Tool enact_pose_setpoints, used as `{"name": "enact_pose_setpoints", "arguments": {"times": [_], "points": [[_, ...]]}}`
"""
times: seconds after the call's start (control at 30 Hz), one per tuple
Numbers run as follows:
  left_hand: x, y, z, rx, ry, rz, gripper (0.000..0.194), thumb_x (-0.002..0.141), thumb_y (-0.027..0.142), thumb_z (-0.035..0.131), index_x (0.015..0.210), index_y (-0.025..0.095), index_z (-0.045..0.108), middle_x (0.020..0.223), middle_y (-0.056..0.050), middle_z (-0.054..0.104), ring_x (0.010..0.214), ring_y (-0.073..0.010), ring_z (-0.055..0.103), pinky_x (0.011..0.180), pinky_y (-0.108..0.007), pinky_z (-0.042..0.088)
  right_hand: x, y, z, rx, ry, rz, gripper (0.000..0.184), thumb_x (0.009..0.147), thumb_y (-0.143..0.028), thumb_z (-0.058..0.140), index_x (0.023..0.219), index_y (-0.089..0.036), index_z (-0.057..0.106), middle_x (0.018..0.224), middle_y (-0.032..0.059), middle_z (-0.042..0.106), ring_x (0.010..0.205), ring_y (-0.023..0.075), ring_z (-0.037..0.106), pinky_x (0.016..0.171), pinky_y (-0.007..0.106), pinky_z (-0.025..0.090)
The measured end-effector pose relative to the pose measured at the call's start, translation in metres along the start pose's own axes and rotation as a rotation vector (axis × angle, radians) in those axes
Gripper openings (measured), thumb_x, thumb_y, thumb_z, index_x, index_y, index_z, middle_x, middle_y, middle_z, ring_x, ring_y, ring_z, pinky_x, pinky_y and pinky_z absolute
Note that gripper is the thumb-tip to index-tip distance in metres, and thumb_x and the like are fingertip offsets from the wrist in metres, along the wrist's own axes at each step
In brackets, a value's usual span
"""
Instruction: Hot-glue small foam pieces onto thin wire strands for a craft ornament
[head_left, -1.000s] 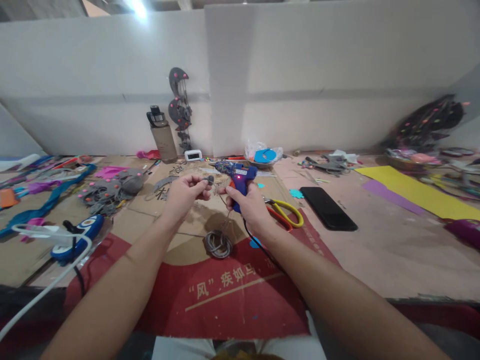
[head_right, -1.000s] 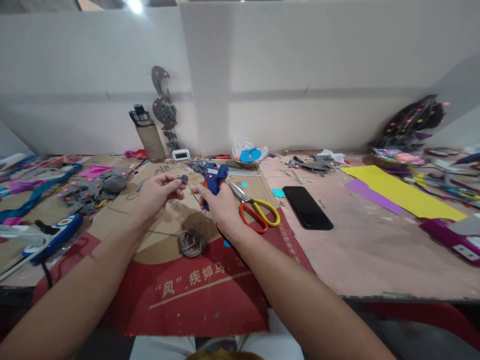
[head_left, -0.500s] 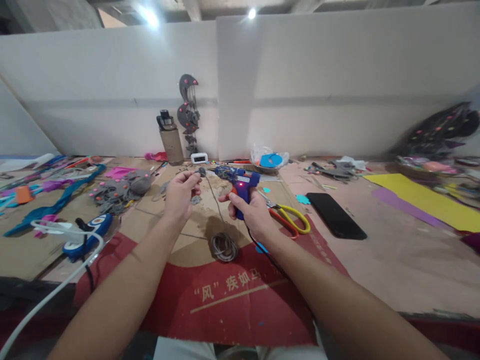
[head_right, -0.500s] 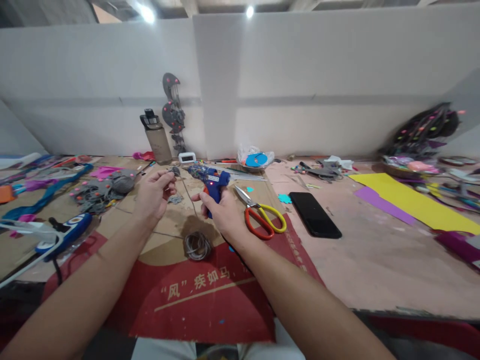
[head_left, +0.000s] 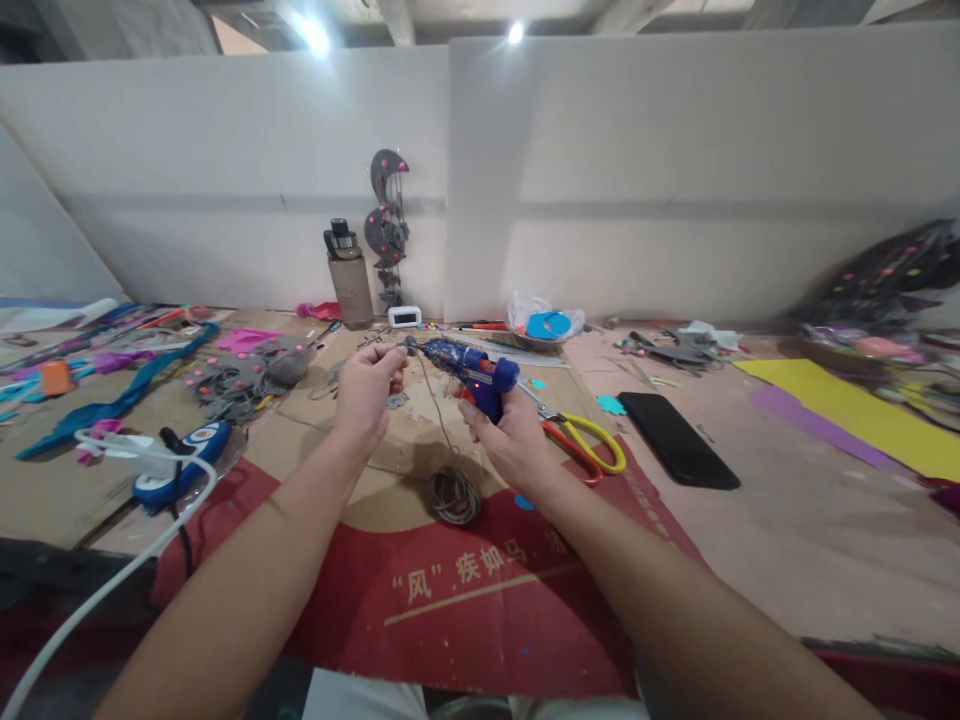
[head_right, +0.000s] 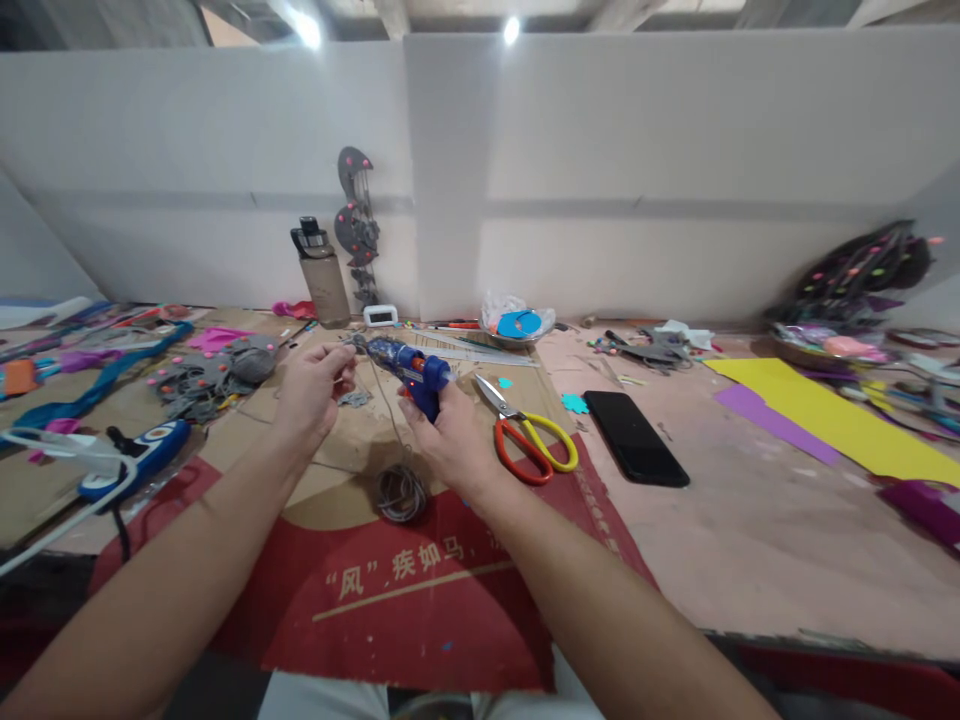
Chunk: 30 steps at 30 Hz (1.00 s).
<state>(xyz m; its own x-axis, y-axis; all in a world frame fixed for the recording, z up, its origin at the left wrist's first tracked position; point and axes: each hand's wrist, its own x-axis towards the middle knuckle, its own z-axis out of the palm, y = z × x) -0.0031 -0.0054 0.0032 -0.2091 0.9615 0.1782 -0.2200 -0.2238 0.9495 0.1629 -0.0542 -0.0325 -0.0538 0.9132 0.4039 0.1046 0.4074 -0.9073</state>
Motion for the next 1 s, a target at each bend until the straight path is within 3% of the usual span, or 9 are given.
{"name": "enact_pose_setpoints", "arguments": {"times": [0.27, 0.47, 1.0], "points": [[-0.0019, 0.0008, 0.0009, 0.021, -0.009, 0.026, 0.017, 0.062, 0.025, 0.068, 0.062, 0.015, 0.053, 0.054, 0.004, 0.049, 0.044, -0.0041, 0.038, 0.041, -0.018, 0.027, 0.0023, -0.0005, -0.0033, -0.24, 0.01, -0.14, 0.022, 0.084, -0.038, 0.053, 0.098, -0.021, 0.058, 0.091, 0.0068, 0.065, 0.082, 0.0214, 0.059, 0.076, 0.036, 0.046], [-0.0028, 0.0005, 0.0017, 0.052, 0.003, 0.061, 0.016, 0.062, 0.024, 0.067, 0.064, 0.015, 0.055, 0.056, 0.004, 0.051, 0.044, -0.0041, 0.039, 0.042, -0.018, 0.028, 0.0026, -0.0004, -0.0028, -0.369, 0.047, -0.156, 0.027, 0.084, -0.04, 0.052, 0.1, -0.02, 0.057, 0.092, 0.0094, 0.065, 0.085, 0.0242, 0.059, 0.076, 0.037, 0.045], [0.0006, -0.0012, -0.0009, 0.074, 0.001, 0.095, 0.016, 0.063, 0.027, 0.068, 0.065, 0.015, 0.057, 0.057, 0.003, 0.053, 0.045, -0.0051, 0.042, 0.042, -0.018, 0.031, 0.0019, -0.0086, -0.0025, -0.434, 0.002, -0.196, 0.031, 0.086, -0.036, 0.048, 0.111, -0.019, 0.056, 0.098, 0.0106, 0.064, 0.09, 0.0248, 0.059, 0.081, 0.038, 0.045]]}}
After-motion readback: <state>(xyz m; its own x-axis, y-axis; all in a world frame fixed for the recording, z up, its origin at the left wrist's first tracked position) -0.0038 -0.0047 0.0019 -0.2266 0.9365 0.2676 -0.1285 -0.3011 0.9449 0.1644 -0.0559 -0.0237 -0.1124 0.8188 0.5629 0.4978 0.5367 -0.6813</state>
